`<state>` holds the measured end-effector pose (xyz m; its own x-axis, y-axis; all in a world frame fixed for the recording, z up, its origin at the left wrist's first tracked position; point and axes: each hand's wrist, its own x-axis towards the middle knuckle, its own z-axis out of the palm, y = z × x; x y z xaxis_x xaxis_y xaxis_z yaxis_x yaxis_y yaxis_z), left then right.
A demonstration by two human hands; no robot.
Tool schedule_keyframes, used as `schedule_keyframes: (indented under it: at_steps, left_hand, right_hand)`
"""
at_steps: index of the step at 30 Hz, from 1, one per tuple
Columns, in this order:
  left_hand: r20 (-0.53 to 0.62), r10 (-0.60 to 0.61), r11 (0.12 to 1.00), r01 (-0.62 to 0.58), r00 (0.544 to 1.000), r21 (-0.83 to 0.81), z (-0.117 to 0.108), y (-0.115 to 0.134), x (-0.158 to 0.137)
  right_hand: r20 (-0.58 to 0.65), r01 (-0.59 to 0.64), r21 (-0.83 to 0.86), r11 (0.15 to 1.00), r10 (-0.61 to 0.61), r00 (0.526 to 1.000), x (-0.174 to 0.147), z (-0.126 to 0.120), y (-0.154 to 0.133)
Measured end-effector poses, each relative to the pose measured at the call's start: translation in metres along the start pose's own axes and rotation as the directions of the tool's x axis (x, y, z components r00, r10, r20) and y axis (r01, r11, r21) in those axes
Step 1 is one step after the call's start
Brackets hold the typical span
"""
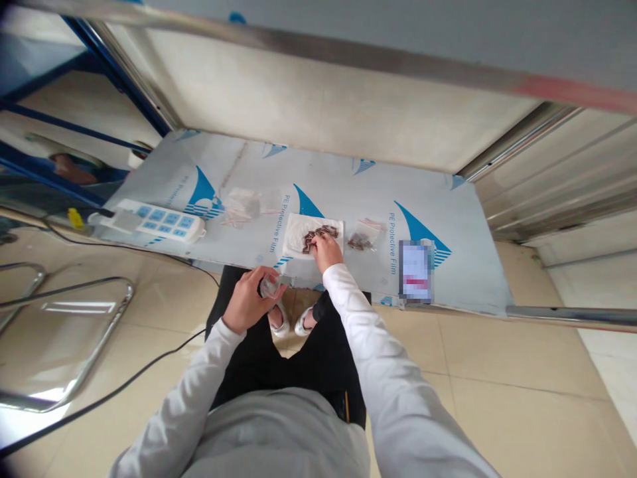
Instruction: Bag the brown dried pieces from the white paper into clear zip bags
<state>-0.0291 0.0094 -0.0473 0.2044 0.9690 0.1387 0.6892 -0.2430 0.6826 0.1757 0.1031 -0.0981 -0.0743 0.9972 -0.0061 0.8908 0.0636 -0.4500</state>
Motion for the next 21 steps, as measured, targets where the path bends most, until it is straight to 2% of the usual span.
schedule_keyframes:
  at_steps: [10,14,21]
  left_hand:
    - [-0.006,0.008,1.0,-0.008,1.0,-0.025,0.006,0.001,0.006]
    - [-0.037,-0.012,0.997,0.009,0.999,-0.072,0.009,0.001,0.009]
    - [-0.016,-0.012,0.995,0.01,1.0,-0.096,0.015,0.002,0.011]
  right_hand:
    - [-0.074,-0.132,-0.106,0.986,0.125,0.989,0.006,-0.002,-0.004]
    - [-0.098,-0.164,-0.122,0.979,0.152,0.984,0.004,-0.004,-0.003]
    - [-0.137,-0.173,-0.14,0.975,0.154,0.978,-0.001,0.004,-0.004]
